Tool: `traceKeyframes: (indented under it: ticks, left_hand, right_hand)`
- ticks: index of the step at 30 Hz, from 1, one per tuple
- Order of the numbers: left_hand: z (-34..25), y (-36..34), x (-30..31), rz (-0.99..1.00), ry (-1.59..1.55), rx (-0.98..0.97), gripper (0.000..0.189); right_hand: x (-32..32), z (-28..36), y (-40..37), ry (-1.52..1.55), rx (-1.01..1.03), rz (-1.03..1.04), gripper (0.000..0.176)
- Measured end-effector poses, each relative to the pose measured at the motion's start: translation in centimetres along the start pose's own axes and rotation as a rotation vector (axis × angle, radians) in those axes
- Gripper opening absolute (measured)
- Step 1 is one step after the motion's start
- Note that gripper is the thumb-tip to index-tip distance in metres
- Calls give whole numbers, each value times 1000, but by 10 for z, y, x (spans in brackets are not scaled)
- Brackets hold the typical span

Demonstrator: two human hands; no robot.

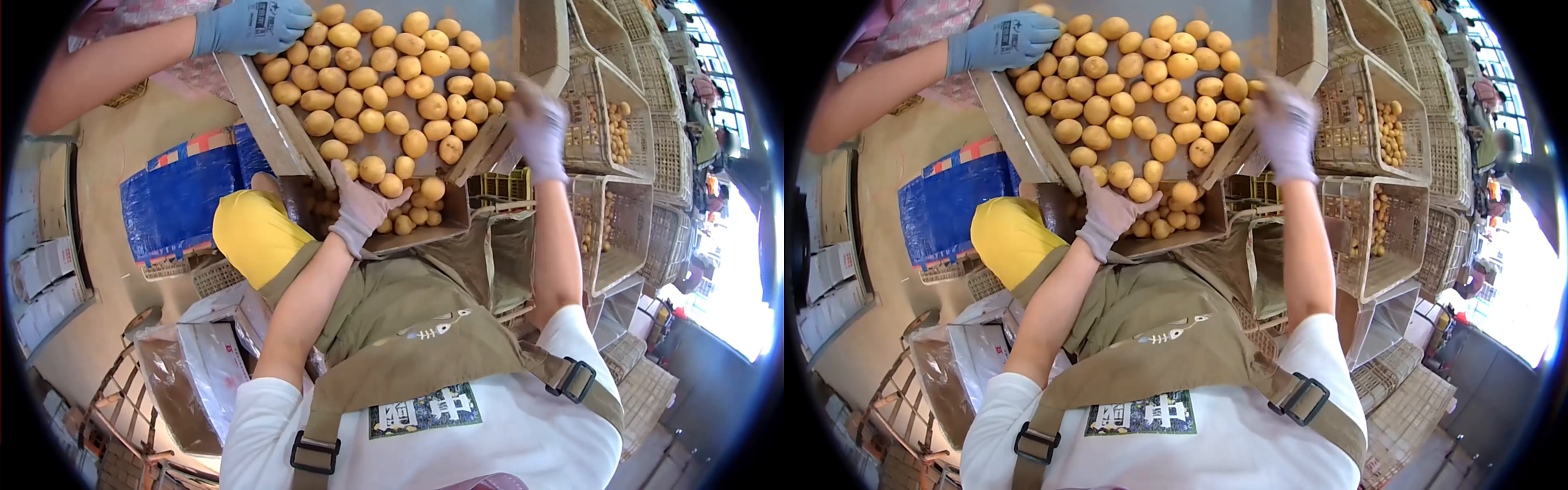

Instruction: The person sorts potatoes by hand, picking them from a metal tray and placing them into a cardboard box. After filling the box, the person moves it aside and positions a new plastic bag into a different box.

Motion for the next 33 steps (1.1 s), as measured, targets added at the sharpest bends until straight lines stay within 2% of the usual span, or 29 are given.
traceKeyframes:
  ticks: [1,3,4,6,9,10,13,16,17,20,21,22,24,29,32,33]
  left_hand:
    - [0,1,2,4,-14,3,98]
    - [-1,3,3,55,-44,1,98]
    - [-2,1,1,54,-29,-4,99]
    - [-1,1,-1,55,-10,-16,100]
    - [-1,1,3,113,-31,7,101]
    - [-2,2,1,131,-19,9,101]
    - [-2,1,-1,95,-84,1,101]
    - [-2,1,-2,78,-113,17,100]
    - [-2,2,2,90,-95,14,99]
    - [-2,3,3,118,-50,11,105]
    - [-1,3,2,128,-34,16,108]
    - [-1,4,2,128,-38,21,108]
    - [-1,4,2,128,-46,23,107]
    - [-1,3,-2,175,-46,27,105]
    - [-1,5,1,198,-52,32,104]
    - [-2,5,1,209,-54,32,104]
  right_hand:
    - [-22,14,12,113,-42,205,29]
    - [-64,33,28,134,-101,502,41]
    - [-77,45,36,20,-42,349,39]
    - [-83,44,52,1,-238,587,41]
    - [-75,46,56,99,-209,634,48]
    - [-74,43,54,159,-215,627,54]
    - [-77,38,32,252,-237,468,51]
    - [-72,39,12,791,-376,411,45]
    - [-69,43,6,1064,-343,315,38]
    - [-55,59,-11,1959,-282,375,43]
    - [-58,61,-18,2055,-269,430,51]
    - [-61,65,-25,2202,-254,455,44]
    - [-69,70,-36,2358,-278,389,35]
    - [-59,85,-48,2226,-325,233,29]
    - [-59,88,-51,2215,-308,208,30]
    - [-55,92,-51,2266,-180,210,30]
Point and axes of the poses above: each hand's wrist, its own y-axis towards the middle knuckle, its own x-axis out of the back of the hand, z = x × y, the point moved 4 cm from there along y, towards the middle knuckle, and after that the axes turned 15 degrees about z, right-handed, at the moved point
